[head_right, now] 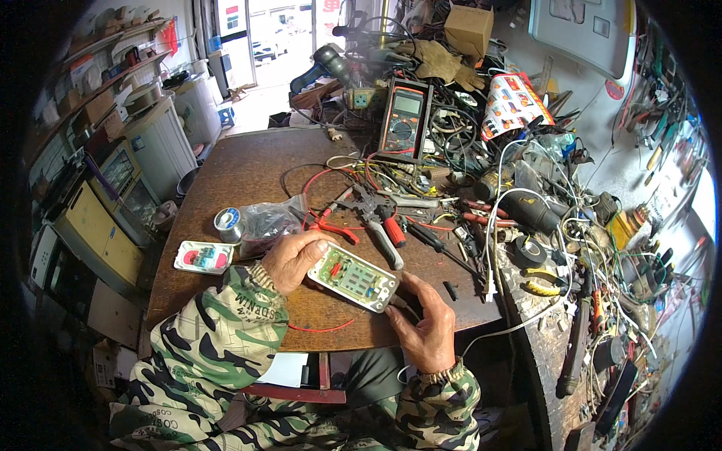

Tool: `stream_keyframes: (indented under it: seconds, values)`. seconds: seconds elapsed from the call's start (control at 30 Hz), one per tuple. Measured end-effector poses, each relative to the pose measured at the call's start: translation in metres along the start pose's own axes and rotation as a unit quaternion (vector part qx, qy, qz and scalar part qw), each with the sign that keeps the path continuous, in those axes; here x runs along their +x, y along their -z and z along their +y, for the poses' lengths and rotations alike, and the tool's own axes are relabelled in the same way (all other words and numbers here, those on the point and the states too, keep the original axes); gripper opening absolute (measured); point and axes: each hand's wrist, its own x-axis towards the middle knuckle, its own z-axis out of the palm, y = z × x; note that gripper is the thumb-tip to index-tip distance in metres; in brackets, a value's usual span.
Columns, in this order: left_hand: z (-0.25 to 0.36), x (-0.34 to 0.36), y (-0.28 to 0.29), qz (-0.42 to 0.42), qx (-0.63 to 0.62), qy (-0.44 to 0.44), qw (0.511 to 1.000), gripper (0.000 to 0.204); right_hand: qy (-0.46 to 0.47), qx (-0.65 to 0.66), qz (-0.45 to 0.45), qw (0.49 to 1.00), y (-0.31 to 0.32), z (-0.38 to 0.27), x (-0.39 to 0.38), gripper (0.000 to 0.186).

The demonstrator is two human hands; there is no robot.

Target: The person solders components onto a green circuit board using a soldering iron and solder wire. They hold the board steady with one hand while applying heat and solder with the other, then briefly inspect the board and place it into a white plastic case.

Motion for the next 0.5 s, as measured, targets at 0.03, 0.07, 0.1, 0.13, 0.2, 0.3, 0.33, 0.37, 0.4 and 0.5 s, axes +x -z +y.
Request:
stream_keyframes:
  seconds: [0.03,0.07,0.1,0.13,0.2,0.3,0.33,0.37,0.4,0.5]
  values:
    - [0.0011,0.0000,0.0005,-0.002,0.001,0.002,1.000,0.044,0.000,0.000,0.001,1.000,-0.0001,-0.0001,0.0002,0.053]
    - [0.0006,0.0002,-0.0007,0.013,-0.004,-0.009,1.000,0.043,0.000,-0.001,0.002,1.000,-0.0005,-0.0003,0.0002,0.053]
    - [-0.0001,0.0005,-0.0029,0.029,-0.009,-0.021,0.999,0.043,0.000,-0.002,0.003,1.000,-0.0007,-0.0004,0.0001,0.053]
    - [-0.0005,0.0007,-0.0041,0.044,-0.014,-0.032,0.998,0.042,0.000,0.000,0.003,1.000,-0.0009,0.0003,0.0000,0.053]
    - [-0.0001,0.0008,-0.0046,0.045,-0.016,-0.034,0.998,0.042,0.001,0.006,0.005,1.000,-0.0012,0.0026,-0.0004,0.053]
    - [-0.0003,0.0008,-0.0037,0.037,-0.011,-0.025,0.999,0.043,-0.003,0.020,0.006,1.000,-0.0020,0.0016,-0.0002,0.053]
    - [-0.0005,0.0008,-0.0028,0.033,-0.008,-0.020,0.999,0.044,-0.003,0.019,0.005,1.000,-0.0020,0.0014,-0.0001,0.053]
    - [0.0000,0.0010,-0.0019,0.021,-0.004,-0.015,1.000,0.044,-0.004,0.017,0.005,1.000,-0.0017,0.0015,-0.0004,0.053]
    - [0.0013,0.0011,-0.0006,0.009,0.000,-0.010,1.000,0.044,-0.005,0.015,0.006,1.000,-0.0013,0.0014,-0.0007,0.053]
    - [0.0021,0.0014,-0.0023,0.023,-0.003,-0.025,0.999,0.046,-0.007,0.005,0.005,1.000,-0.0010,-0.0023,-0.0002,0.053]
